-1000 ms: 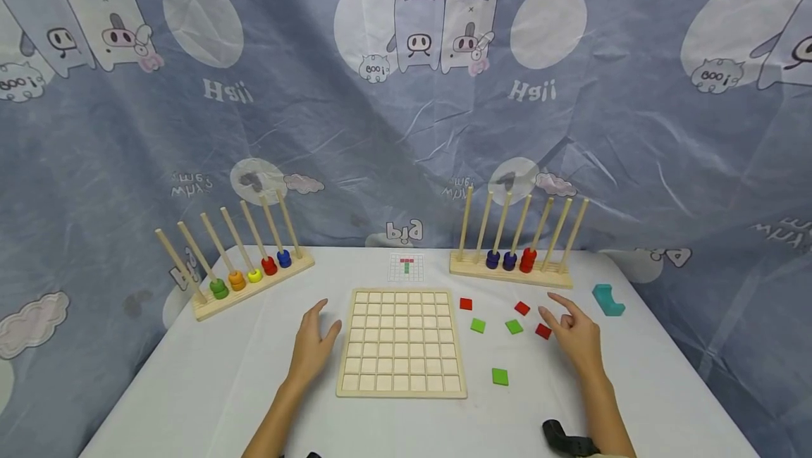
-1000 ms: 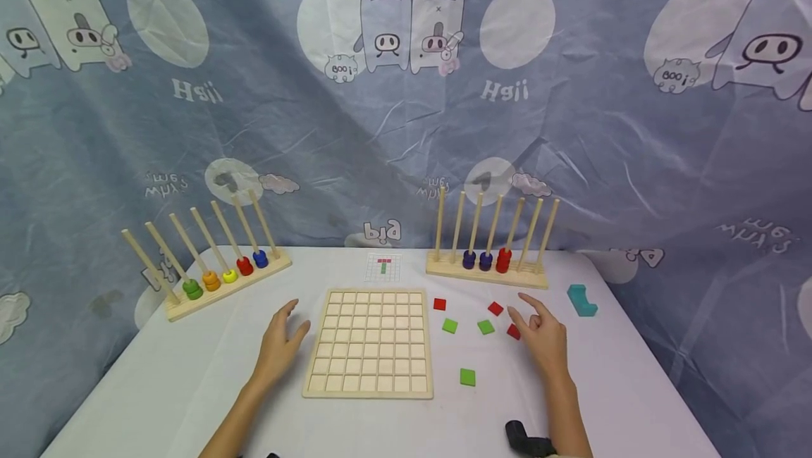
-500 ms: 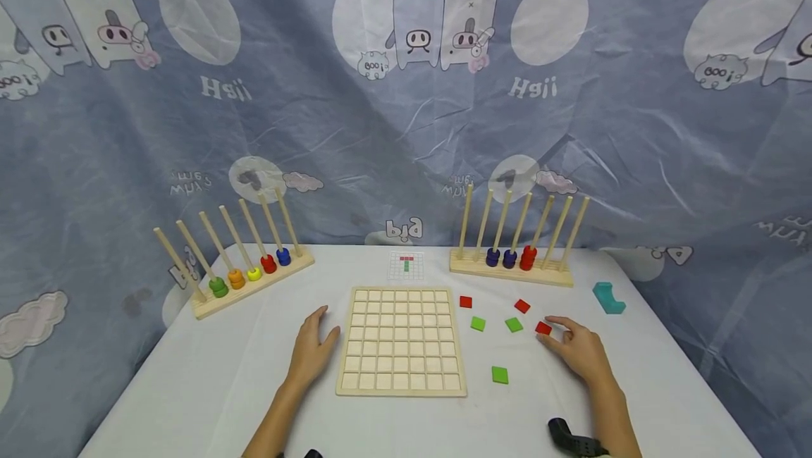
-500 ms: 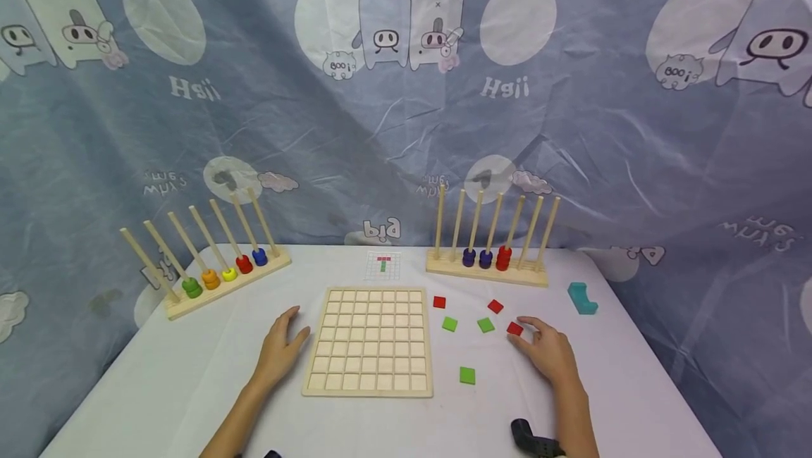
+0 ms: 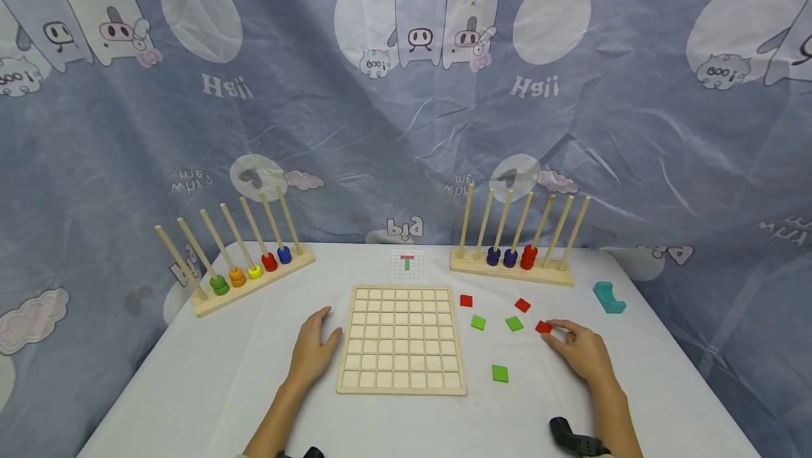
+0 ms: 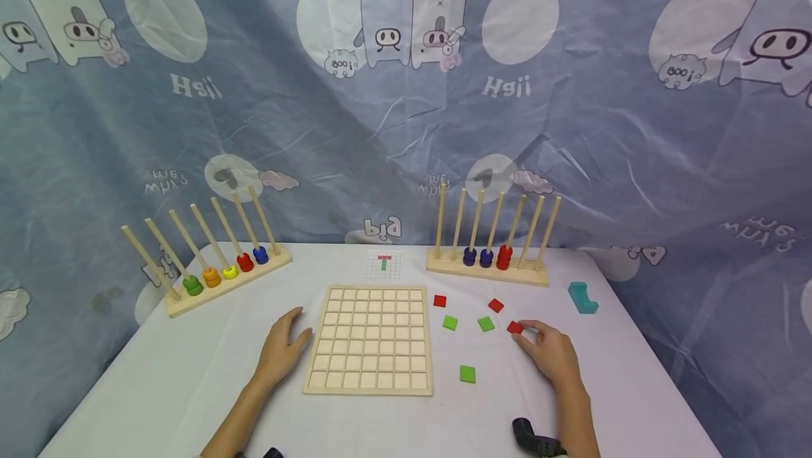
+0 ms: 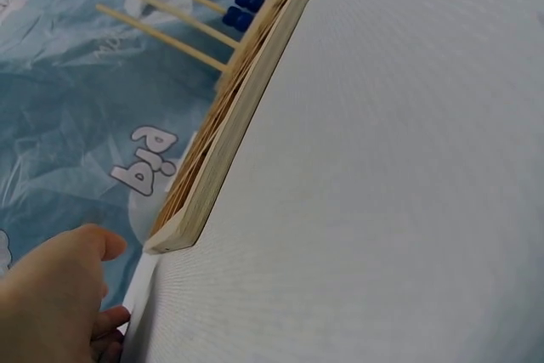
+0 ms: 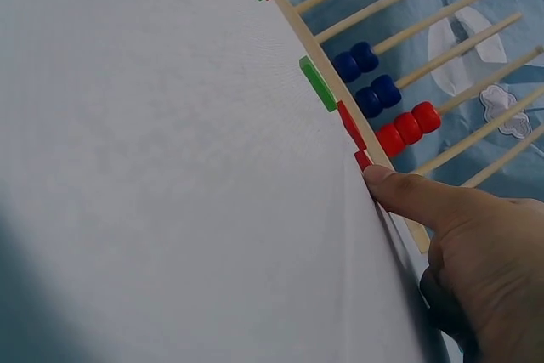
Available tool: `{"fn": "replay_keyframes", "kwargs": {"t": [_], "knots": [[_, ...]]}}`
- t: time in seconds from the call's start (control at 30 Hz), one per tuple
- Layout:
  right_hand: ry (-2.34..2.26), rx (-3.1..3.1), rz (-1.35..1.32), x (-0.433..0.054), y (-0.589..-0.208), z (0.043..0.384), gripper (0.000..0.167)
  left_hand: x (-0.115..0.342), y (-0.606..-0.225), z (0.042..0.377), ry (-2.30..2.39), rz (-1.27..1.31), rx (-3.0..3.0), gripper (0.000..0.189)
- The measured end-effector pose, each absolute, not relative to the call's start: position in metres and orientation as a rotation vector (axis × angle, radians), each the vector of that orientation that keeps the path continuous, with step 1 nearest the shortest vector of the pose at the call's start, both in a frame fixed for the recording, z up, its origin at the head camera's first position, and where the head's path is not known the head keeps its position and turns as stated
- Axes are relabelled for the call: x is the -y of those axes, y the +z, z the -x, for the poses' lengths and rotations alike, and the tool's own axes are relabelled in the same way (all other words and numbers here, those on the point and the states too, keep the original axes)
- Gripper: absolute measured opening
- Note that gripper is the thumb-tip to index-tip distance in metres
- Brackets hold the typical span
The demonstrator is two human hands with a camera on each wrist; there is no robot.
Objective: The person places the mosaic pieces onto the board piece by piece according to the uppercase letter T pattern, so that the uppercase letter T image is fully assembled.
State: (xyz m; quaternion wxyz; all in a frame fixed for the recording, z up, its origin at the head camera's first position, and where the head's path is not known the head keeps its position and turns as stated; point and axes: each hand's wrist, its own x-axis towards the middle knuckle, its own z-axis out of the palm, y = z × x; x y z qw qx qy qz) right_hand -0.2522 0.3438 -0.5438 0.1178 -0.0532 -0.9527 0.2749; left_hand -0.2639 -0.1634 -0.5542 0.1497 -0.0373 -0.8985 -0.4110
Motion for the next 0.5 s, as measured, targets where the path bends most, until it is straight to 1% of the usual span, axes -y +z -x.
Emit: {"fn": "replay_keyframes", "kwargs": {"t": [0.13, 0.23, 0.37, 0.5], "knots": [[0.805, 2.789, 0.156, -0.3431, -0.5436, 0.2519, 0.039, 0.164, -0.5549, 0.2639, -1.171, 0.131, 2.586, 0.053], [0.822, 2.796, 0.165, -0.3424, -0.5427, 0.2514, 0.041, 0.1641, -0.5567, 0.2623, -1.135, 0.161, 2.613, 0.054], [0.835, 2.789, 0.161, -0.3418, -0.5415, 0.2513, 0.043, 0.1634, -0.559, 0.2614, -1.046, 0.239, 2.651, 0.057], [0.823, 2.779, 0.152, -0.3423, -0.5416, 0.2504, 0.042, 0.1623, -0.5592, 0.261, -0.977, 0.341, 2.66, 0.056]]}}
